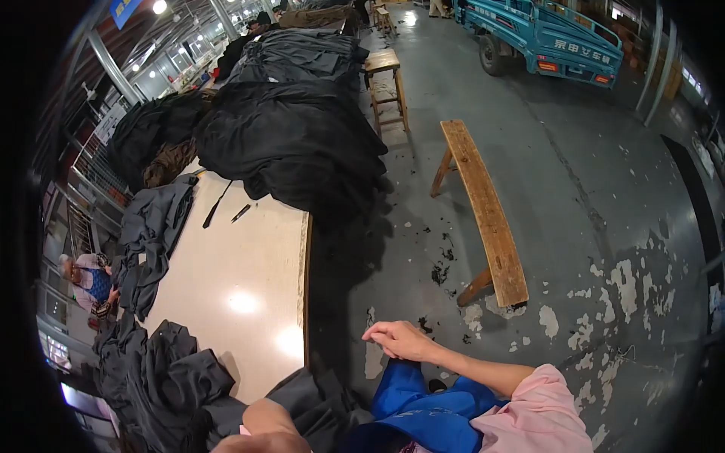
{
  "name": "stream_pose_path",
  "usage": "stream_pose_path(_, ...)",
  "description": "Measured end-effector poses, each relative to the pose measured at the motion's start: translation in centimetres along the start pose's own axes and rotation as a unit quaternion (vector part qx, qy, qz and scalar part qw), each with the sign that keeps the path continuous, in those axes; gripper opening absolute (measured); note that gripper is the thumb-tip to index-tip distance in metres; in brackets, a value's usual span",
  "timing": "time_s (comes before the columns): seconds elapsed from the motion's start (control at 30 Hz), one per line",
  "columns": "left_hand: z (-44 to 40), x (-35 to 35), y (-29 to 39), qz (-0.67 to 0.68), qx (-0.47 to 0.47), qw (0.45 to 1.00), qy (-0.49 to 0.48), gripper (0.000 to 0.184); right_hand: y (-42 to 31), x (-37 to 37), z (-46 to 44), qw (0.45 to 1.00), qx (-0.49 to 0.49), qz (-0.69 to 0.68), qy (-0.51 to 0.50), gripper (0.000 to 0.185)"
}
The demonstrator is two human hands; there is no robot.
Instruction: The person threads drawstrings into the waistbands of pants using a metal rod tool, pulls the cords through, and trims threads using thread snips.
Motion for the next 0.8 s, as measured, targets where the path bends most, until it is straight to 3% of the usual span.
stream_pose_path(0.03,-0.1,-1.5,-1.1,-0.019,0.055,0.998,0.0,0.039,-0.8,-0.6,-1.0,0.999,-0.004,0.033,-0.002,0.022)
stream_pose_path(0.1,1.1,-6.8,-1.9,-0.054,-0.035,0.998,-0.028,0.032,-2.3,-2.6,-3.3,0.996,-0.032,0.085,0.01,0.022)
stream_pose_path(0.13,1.3,-10.5,-3.0,-0.299,-0.126,0.936,-0.136,0.022,-3.0,-3.6,-4.7,0.993,-0.051,0.108,0.009,0.022)
stream_pose_path(0.17,2.0,-14.9,-4.5,-0.525,-0.217,0.793,-0.22,0.016,-3.7,-4.8,-5.9,0.994,-0.021,0.104,0.023,0.022)
stream_pose_path(0.2,4.2,-20.2,-7.3,-0.418,-0.199,0.886,0.014,0.018,-4.1,-6.1,-7.2,0.996,-0.009,0.087,0.028,0.022)
stream_pose_path(0.23,5.6,-25.4,-9.1,-0.45,-0.279,0.846,0.059,0.023,-4.4,-7.6,-8.6,0.997,0.004,0.069,0.034,0.021)
stream_pose_path(0.27,8.6,-31.6,-10.6,-0.582,-0.301,0.754,0.045,0.028,-4.4,-9.0,-10.1,0.997,0.016,0.066,0.044,0.021)
stream_pose_path(0.3,12.3,-38.1,-11.3,-0.625,-0.342,0.695,0.093,0.028,-4.1,-10.2,-11.3,0.996,0.033,0.056,0.06,0.02)
stream_pose_path(0.37,16.8,-48.0,-10.7,-0.799,-0.315,0.512,0.008,0.028,-4.2,-12.2,-13.0,0.994,0.046,0.079,0.053,0.021)
stream_pose_path(0.43,17.5,-55.4,-10.1,-0.798,-0.365,0.472,0.091,0.031,-5.1,-13.3,-14.2,0.992,0.065,0.088,0.062,0.021)
stream_pose_path(0.5,16.7,-59.3,-10.0,-0.846,-0.345,0.404,-0.047,0.035,-5.4,-14.3,-15.2,0.991,0.086,0.073,0.067,0.021)
stream_pose_path(0.53,16.5,-60.9,-10.0,-0.835,-0.399,0.371,-0.078,0.039,-5.0,-14.7,-16.0,0.991,0.105,0.06,0.06,0.021)
stream_pose_path(0.57,15.8,-60.8,-10.7,-0.843,-0.424,0.329,-0.041,0.032,-4.4,-15.1,-16.8,0.99,0.115,0.07,0.046,0.022)
stream_pose_path(0.63,16.6,-61.3,-11.2,-0.848,-0.425,0.288,-0.133,0.02,-4.7,-15.4,-18.0,0.988,0.122,0.084,0.029,0.021)
stream_pose_path(0.7,17.3,-60.9,-11.7,-0.857,-0.396,0.298,-0.141,0.013,-4.7,-15.6,-19.2,0.987,0.124,0.096,0.021,0.023)
stream_pose_path(0.8,17.5,-58.1,-11.4,-0.846,-0.407,0.33,-0.102,0.016,-5.4,-15.8,-20.6,0.981,0.099,0.159,-0.054,0.027)
Point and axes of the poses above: each hand's wrist, its own z-axis away from the middle knuckle, its own x-axis out of the palm, y = z × x, the point moved 2 cm from there along -z, towards the middle knuckle, and after that the axes turned 12 degrees about x, right-handed, at the moved point
